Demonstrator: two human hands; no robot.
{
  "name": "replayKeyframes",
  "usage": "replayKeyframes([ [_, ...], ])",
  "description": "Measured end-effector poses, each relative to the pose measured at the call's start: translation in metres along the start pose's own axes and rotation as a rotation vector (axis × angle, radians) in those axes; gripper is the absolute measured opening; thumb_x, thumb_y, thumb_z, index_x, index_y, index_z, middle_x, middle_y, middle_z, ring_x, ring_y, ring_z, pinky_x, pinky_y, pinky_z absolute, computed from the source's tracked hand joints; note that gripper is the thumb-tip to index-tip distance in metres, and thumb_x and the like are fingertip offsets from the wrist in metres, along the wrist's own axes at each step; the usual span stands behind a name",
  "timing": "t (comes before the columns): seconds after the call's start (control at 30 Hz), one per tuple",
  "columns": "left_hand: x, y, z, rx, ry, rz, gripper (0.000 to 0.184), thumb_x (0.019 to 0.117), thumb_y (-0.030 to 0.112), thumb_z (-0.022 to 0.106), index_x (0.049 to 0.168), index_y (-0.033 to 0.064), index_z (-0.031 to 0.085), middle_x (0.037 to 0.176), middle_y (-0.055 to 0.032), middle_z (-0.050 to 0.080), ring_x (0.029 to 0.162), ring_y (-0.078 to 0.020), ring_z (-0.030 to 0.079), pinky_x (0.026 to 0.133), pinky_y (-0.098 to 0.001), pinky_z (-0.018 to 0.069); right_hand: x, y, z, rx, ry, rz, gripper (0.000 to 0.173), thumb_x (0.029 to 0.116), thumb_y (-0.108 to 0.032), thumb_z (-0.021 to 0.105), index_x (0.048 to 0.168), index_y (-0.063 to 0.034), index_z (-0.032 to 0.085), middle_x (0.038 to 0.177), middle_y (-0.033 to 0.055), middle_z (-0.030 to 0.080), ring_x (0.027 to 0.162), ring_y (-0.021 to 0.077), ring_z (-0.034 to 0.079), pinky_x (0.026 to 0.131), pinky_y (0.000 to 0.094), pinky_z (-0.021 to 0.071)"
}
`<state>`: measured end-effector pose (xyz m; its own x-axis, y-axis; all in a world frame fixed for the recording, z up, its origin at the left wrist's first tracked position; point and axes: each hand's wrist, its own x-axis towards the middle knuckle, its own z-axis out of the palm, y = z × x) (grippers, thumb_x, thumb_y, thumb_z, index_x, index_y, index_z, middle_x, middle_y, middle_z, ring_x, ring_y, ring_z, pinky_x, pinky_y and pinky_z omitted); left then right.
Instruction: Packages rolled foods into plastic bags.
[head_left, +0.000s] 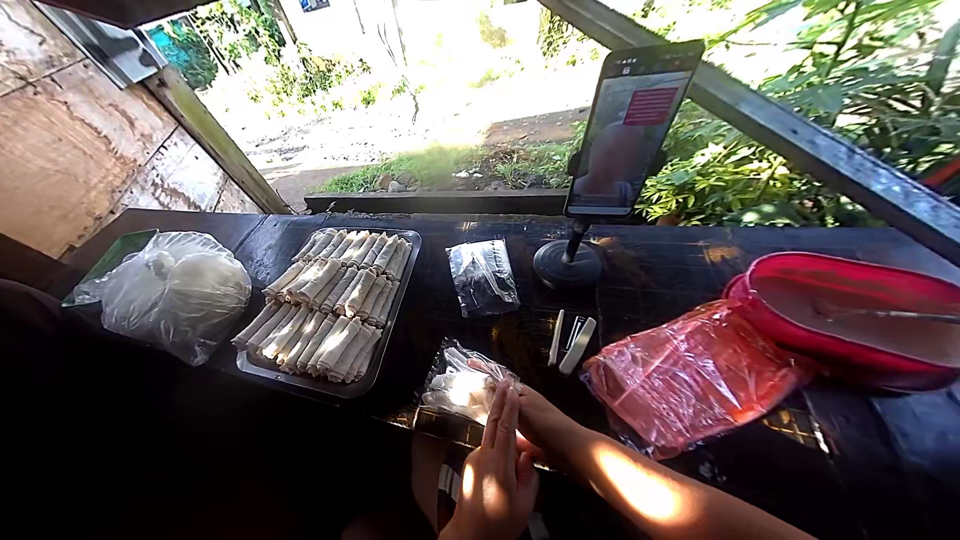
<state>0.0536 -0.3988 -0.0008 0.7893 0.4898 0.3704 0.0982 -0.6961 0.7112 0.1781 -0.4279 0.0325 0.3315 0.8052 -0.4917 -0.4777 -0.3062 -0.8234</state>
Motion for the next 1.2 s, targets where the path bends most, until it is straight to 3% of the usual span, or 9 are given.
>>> replayKeyframes([
  [0.1, -0.003, -0.014, -0.021, -0.100, -0.001, -0.002, 0.043, 0.0924, 0.003, 0.059, 0.134, 0.0009, 0.065, 0.138, -0.0158, 0.064, 0.069, -0.0105, 0.068, 0.058, -0.0248, 0.0548, -0.007, -0.005, -0.008, -0.008, 0.029, -0.029, 0.016, 0.0985, 0.009, 0.049, 0.103, -0.0038, 0.057, 0.080, -0.0032, 0.062, 0.071, 0.0001, 0.059, 0.070, 0.0181, 0.0525],
  [0.2, -0.001, -0.035, -0.049, -0.081, 0.164, -0.183, 0.029, 0.0945, -0.001, 0.055, 0.118, -0.0026, 0.072, 0.101, -0.0128, 0.075, 0.062, -0.0087, 0.065, 0.058, -0.0259, 0.0567, -0.006, 0.003, -0.020, 0.053, 0.031, -0.029, 0.038, 0.0960, 0.013, 0.048, 0.132, 0.0009, 0.051, 0.102, 0.0020, 0.064, 0.086, 0.0034, 0.062, 0.078, 0.0210, 0.0538],
  [0.27, 0.008, -0.038, -0.065, 0.036, 0.161, -0.398, 0.032, 0.0995, 0.004, 0.050, 0.126, 0.0004, 0.069, 0.117, -0.0128, 0.074, 0.079, -0.0135, 0.071, 0.073, -0.0307, 0.0583, -0.006, 0.003, -0.022, 0.061, 0.082, -0.016, 0.033, 0.0939, 0.015, 0.044, 0.121, -0.0014, 0.054, 0.094, 0.0007, 0.065, 0.080, 0.0028, 0.063, 0.071, 0.0205, 0.0537],
  [0.4, 0.027, -0.045, -0.067, 0.061, -0.044, -0.668, 0.039, 0.1063, 0.021, 0.054, 0.140, 0.0023, 0.060, 0.135, -0.0157, 0.065, 0.119, -0.0275, 0.065, 0.106, -0.0436, 0.0483, 0.001, 0.000, -0.028, -0.007, 0.037, 0.012, 0.035, 0.0999, 0.009, 0.044, 0.134, 0.0016, 0.050, 0.106, 0.0049, 0.063, 0.085, 0.0045, 0.060, 0.074, 0.0216, 0.0518],
  [0.5, 0.029, -0.053, -0.054, 0.084, -0.069, -0.600, 0.037, 0.1036, 0.022, 0.059, 0.133, 0.0007, 0.066, 0.125, -0.0164, 0.070, 0.116, -0.0311, 0.065, 0.104, -0.0470, 0.0479, 0.003, -0.003, -0.038, -0.092, -0.042, -0.055, 0.047, 0.1008, 0.007, 0.045, 0.147, 0.0044, 0.041, 0.124, 0.0102, 0.062, 0.102, 0.0065, 0.062, 0.089, 0.0234, 0.0526],
  [0.73, 0.018, -0.058, -0.051, 0.056, -0.028, -0.531, 0.028, 0.1028, 0.017, 0.059, 0.121, 0.0003, 0.072, 0.117, -0.0148, 0.073, 0.110, -0.0286, 0.067, 0.101, -0.0444, 0.0496, -0.020, -0.008, -0.070, -0.551, 0.033, -0.164, 0.046, 0.0972, 0.010, 0.047, 0.141, 0.0002, 0.056, 0.139, 0.0145, 0.062, 0.110, 0.0141, 0.069, 0.094, 0.0300, 0.0564],
  [0.93, 0.037, -0.056, -0.056, 0.006, -0.046, -0.602, 0.032, 0.1075, 0.019, 0.051, 0.127, -0.0011, 0.067, 0.122, -0.0166, 0.069, 0.113, -0.0242, 0.066, 0.103, -0.0413, 0.0491, -0.011, 0.010, -0.060, -0.677, 0.221, -0.223, 0.026, 0.0994, 0.003, 0.058, 0.123, 0.0010, 0.067, 0.098, 0.0110, 0.070, 0.064, 0.0083, 0.066, 0.062, 0.0244, 0.0577],
  [1.1, 0.069, -0.049, -0.066, 0.109, -0.298, -0.765, 0.042, 0.1102, 0.035, 0.046, 0.132, 0.0031, 0.063, 0.125, -0.0159, 0.066, 0.117, -0.0273, 0.063, 0.104, -0.0480, 0.0459, -0.001, 0.030, -0.063, -0.988, 0.209, -0.542, 0.024, 0.0937, 0.002, 0.061, 0.115, 0.0038, 0.073, 0.105, 0.0222, 0.075, 0.094, 0.0353, 0.074, 0.088, 0.0533, 0.0579],
  [1.2, 0.085, -0.052, -0.063, 0.150, -0.380, -0.709, 0.041, 0.1100, 0.030, 0.047, 0.138, 0.0029, 0.058, 0.131, -0.0176, 0.063, 0.124, -0.0301, 0.060, 0.108, -0.0478, 0.0440, 0.000, 0.027, -0.061, -1.025, 0.215, -0.514, 0.026, 0.0958, 0.004, 0.057, 0.117, 0.0045, 0.072, 0.104, 0.0237, 0.074, 0.097, 0.0392, 0.073, 0.091, 0.0554, 0.0552],
])
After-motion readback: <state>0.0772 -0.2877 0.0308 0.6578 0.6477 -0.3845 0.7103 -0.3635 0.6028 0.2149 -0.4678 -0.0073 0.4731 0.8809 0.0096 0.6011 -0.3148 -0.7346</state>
